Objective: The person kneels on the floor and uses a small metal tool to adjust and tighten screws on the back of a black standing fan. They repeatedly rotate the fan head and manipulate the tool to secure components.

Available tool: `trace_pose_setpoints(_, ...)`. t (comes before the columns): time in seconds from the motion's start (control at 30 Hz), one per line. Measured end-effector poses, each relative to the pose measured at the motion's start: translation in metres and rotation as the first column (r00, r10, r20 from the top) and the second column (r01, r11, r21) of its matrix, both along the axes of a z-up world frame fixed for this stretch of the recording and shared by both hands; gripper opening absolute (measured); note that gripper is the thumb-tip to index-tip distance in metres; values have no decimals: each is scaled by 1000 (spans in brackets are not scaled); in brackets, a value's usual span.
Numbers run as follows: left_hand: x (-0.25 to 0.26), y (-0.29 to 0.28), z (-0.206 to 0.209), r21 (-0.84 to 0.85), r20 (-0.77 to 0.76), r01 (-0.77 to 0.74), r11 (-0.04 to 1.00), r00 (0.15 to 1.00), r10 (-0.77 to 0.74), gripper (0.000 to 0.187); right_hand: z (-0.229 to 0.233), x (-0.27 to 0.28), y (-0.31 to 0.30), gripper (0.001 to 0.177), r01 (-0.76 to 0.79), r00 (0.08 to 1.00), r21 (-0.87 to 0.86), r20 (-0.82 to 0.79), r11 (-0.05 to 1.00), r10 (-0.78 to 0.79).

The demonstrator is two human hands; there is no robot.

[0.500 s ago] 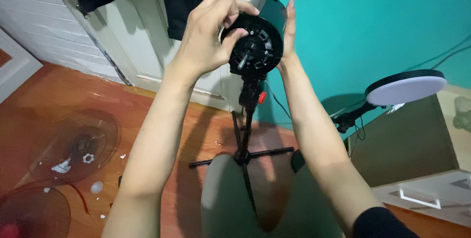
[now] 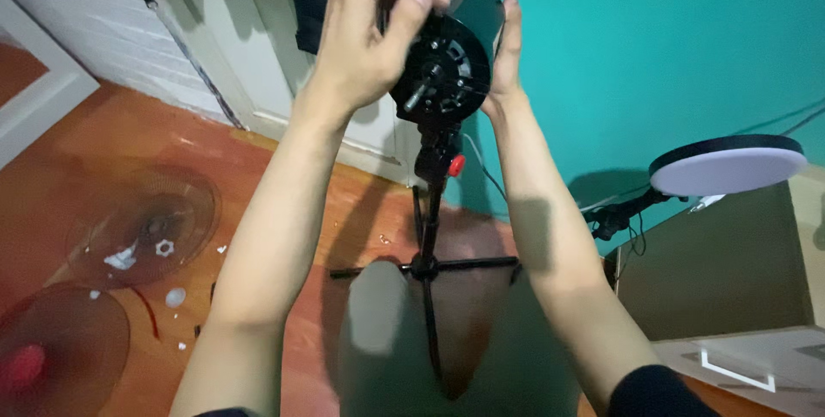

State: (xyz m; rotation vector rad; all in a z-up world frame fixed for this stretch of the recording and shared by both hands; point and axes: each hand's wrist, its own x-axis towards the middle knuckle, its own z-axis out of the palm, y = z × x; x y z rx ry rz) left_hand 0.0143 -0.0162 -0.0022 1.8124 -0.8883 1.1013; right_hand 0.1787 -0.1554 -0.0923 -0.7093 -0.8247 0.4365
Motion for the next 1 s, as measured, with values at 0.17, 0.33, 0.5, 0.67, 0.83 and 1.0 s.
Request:
trace_pose_setpoints(0.17, 11, 4, -3, -193, -185, 31, 981, 980, -68, 29, -3, 6, -13, 84, 13, 997, -49, -72, 999, -17)
trace_pose_setpoints(0.33, 10, 12, 4, -412, -468, -22, 911, 863, -191, 36, -12, 26, -27, 73, 232, 949, -358, -123, 905, -292)
trace_pose_setpoints(0.5, 18, 10, 20, -526, -587, -91, 846, 758, -283, 27, -18, 35, -37, 52, 519, 723, -778, 177, 354, -668)
trace_pose_setpoints(0.67, 20, 1, 38, -449, -684, -252, 857, 714, -148, 30, 5, 12, -66, 38, 678, 618, -691, 352, 250, -703)
trace_pose_setpoints(0.83, 9, -3, 75, -500, -766, -524, 689, 639, -69, 25, 87, -44, -92, 32, 581, 722, -727, 252, 367, -645)
trace_pose_setpoints(1.0, -17, -13, 119, -596, -802, -654, 466, 513, -306, 42, 201, -93, -116, 35, 195, 854, -801, -145, 566, -500)
